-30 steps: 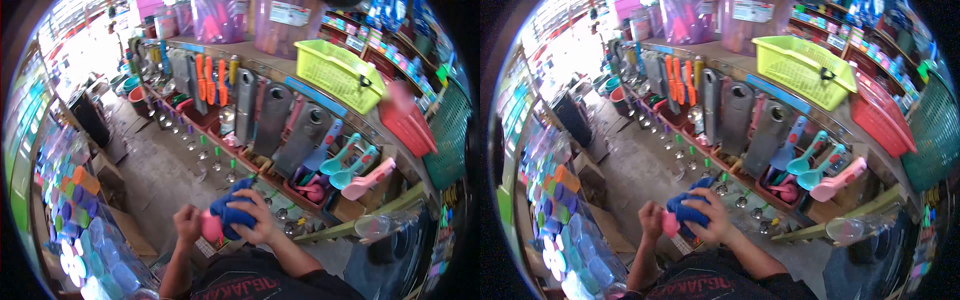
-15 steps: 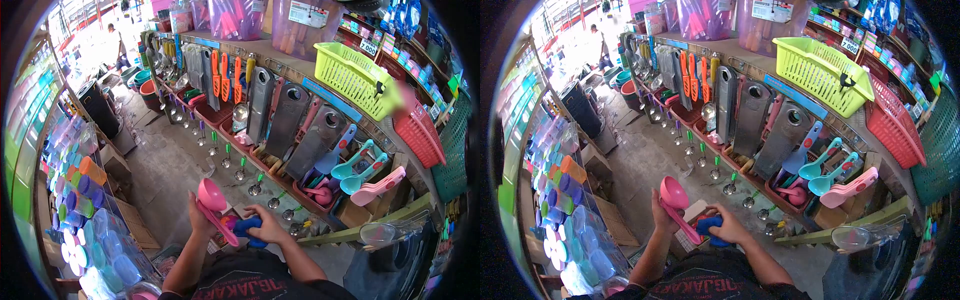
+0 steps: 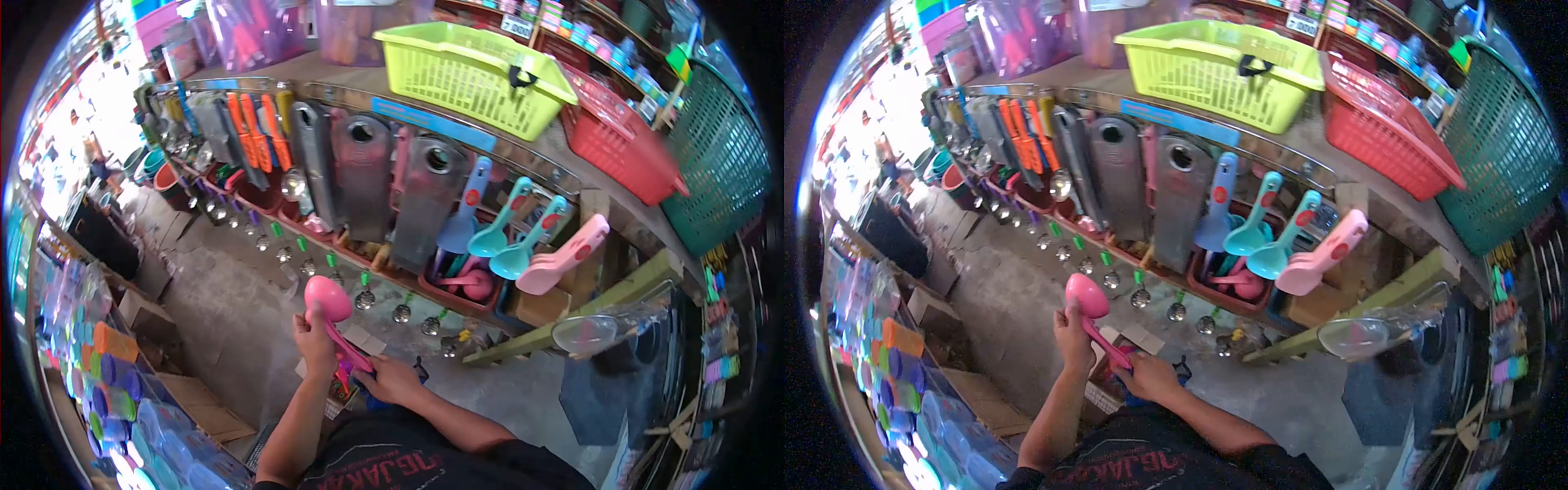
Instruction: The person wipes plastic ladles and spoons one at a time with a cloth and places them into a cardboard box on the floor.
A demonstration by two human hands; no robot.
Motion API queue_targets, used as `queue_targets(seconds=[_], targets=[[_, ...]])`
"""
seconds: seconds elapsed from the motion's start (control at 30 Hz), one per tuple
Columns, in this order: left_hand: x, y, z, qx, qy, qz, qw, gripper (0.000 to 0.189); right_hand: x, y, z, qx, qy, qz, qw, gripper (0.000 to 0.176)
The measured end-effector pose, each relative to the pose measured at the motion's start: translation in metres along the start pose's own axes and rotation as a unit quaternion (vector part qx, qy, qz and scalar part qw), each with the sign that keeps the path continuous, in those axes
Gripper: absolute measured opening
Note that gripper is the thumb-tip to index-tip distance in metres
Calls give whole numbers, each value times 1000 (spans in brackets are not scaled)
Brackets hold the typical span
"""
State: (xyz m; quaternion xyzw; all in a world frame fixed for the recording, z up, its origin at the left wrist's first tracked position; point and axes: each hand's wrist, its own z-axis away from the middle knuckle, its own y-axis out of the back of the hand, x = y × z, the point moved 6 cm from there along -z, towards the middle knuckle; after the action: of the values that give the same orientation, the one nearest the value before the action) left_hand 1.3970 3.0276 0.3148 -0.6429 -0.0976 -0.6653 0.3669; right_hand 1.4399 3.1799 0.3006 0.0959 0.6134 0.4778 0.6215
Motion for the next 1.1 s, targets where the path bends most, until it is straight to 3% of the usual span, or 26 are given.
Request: queue_targets(seconds=[0.03,0.07,0.2,0.23,0.27,0.3,0.33,0.37,0.43,0.53,0.67,0.73,0.77,0.83,0.9,0.97,1.07,1.1], targets=[[-6,-8,2,-32,-51,-71,996,25,14,-5,1,-29,-48,35,998,50],[-19,-11,8,-38,-43,-74,996,25,23,-6,5,-29,-59,31,997,50],[-64,-49,42,-168,-39,-325,930,38,63,-14,21,-24,-126,-10,992,46],[-73,-55,48,-163,-27,-327,930,38,79,-24,23,-36,-135,-20,990,42],[-84,-68,54,-219,-3,-328,919,44,99,-35,25,-48,-139,-19,989,42],[-93,-78,60,-273,20,-326,905,51,119,-42,25,-4,-115,-162,980,37],[-99,-77,61,-267,30,-325,907,51,128,-37,27,43,-90,-301,948,33],[-106,-81,65,-313,37,-329,890,54,144,-32,29,54,-121,-336,933,27],[-117,-85,70,-354,48,-332,873,58,180,-23,24,71,-142,-335,929,26],[-135,-86,77,-430,133,-324,832,51,214,16,9,90,-155,-305,935,25],[-143,-110,70,-448,83,-305,836,52,242,65,-29,91,-189,-252,945,29],[-143,-138,64,-475,-23,-386,790,60,242,76,-47,116,-183,-423,880,32],[-150,-148,62,-469,-14,-380,797,60,248,84,-56,122,-176,-415,884,35],[-160,-168,53,-441,-83,-424,787,66,273,85,-71,113,-185,-432,875,39],[-174,-182,45,-433,-62,-427,791,68,284,90,-79,99,-184,-442,872,40],[-186,-190,41,-433,-20,-424,796,72,291,93,-84,113,-221,-524,814,37],[-200,-197,36,-424,10,-408,809,71,321,89,-91,76,-214,-560,797,36],[-204,-199,34,-415,3,-393,821,69,330,87,-91,90,-298,-511,801,36]])
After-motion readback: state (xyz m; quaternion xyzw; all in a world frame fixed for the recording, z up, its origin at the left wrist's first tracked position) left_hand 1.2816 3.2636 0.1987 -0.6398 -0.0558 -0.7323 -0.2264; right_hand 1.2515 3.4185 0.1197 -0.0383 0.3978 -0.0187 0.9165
